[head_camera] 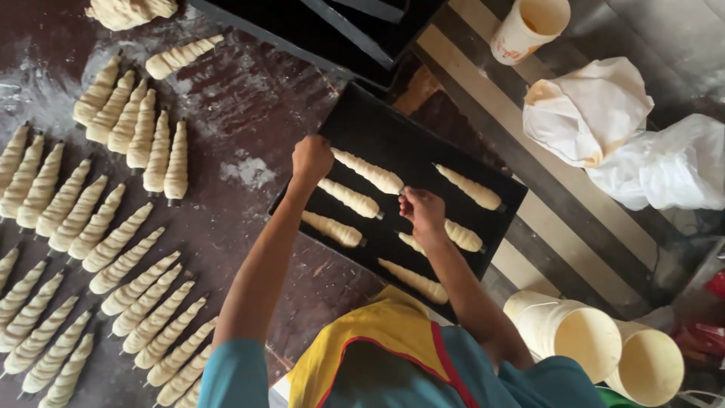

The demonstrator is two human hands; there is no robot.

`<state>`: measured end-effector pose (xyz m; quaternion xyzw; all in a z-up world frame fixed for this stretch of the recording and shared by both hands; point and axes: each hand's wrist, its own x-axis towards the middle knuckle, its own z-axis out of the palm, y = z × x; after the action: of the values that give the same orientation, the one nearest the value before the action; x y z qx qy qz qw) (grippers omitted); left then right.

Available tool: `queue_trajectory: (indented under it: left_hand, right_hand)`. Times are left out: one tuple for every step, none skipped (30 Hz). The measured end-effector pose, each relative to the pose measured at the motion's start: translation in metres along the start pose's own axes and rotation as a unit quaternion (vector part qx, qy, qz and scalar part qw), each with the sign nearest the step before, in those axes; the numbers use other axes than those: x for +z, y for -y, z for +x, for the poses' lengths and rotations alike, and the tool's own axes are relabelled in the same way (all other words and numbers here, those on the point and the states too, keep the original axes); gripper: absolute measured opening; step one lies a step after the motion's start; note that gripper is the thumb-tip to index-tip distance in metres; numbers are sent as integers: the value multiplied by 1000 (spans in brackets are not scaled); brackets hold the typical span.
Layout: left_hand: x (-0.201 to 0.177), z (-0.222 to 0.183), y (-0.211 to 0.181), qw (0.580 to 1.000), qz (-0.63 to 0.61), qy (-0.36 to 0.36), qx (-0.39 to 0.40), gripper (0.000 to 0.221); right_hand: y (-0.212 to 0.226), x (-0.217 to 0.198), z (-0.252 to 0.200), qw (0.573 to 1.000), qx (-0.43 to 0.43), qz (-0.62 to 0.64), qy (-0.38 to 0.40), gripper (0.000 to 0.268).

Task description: Arranging rolled dough cones onto baking trays in a bakery production area.

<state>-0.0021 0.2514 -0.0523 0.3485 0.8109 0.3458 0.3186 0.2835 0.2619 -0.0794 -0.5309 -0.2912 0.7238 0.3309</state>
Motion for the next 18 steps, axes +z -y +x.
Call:
queue_trajectory:
  left_hand:
    - [13, 10, 6, 997, 74, 1, 17, 24]
    - [24, 22, 11, 989, 147, -1, 34, 23]
    - [27, 25, 8, 989, 145, -5, 33, 23]
    - [31, 26, 6, 989, 147, 10, 15, 23]
    - [34, 26, 4, 988, 150, 24, -4, 23]
    - [36, 27, 7, 989, 147, 19, -4, 23]
    - [37, 27, 9, 990, 142, 18, -6, 22]
    - [39, 28, 11, 990, 137, 17, -6, 22]
    - [45, 22, 19, 991, 134, 12, -5, 22]
    - [49, 23, 23, 987, 157, 9, 15, 21]
    - [51, 24, 27, 983, 180, 6, 35, 20]
    - [63, 25, 44, 983, 175, -12, 46, 20]
    - [76, 27, 61, 970, 227, -27, 87, 24]
    - [89, 35, 77, 951, 278, -47, 128, 30]
    - [74, 36, 55, 949, 273, -69, 138, 30]
    - [66, 22, 41, 963, 255, -30, 87, 35]
    - [59, 8, 28, 971, 234, 10, 36, 41]
    - [61, 6, 28, 973, 228, 2, 37, 41]
  right_hand:
    - [-2, 2, 3, 1000, 8, -21, -20, 15]
    - [-3, 7, 9, 998, 15, -42, -38, 15]
    - [-5, 9, 15, 998, 13, -44, -35, 15]
    - [-8, 9, 18, 998, 20, -47, -44, 15]
    - [-12, 10, 22, 997, 26, -50, -53, 15]
    - [-14, 10, 26, 997, 24, -53, -49, 15]
    - [-15, 10, 30, 997, 24, -59, -49, 15]
    - [-16, 11, 35, 996, 23, -65, -49, 15]
    - [-21, 5, 34, 997, 19, -67, -45, 15]
    - [-22, 4, 39, 998, 15, -60, -24, 19]
    - [-22, 3, 43, 999, 11, -52, -3, 23]
    - [-28, -2, 47, 998, -7, -54, 9, 23]
    - [-35, -6, 51, 999, 0, -40, -6, 22]
    - [-41, -10, 61, 1000, 4, -25, -18, 20]
    - [-33, 0, 68, 1000, -16, -26, -4, 20]
    - [-34, 1, 63, 999, 1, -22, -25, 17]
    - [-36, 1, 59, 999, 18, -18, -46, 14]
    - [-40, -4, 63, 999, 12, -24, -40, 14]
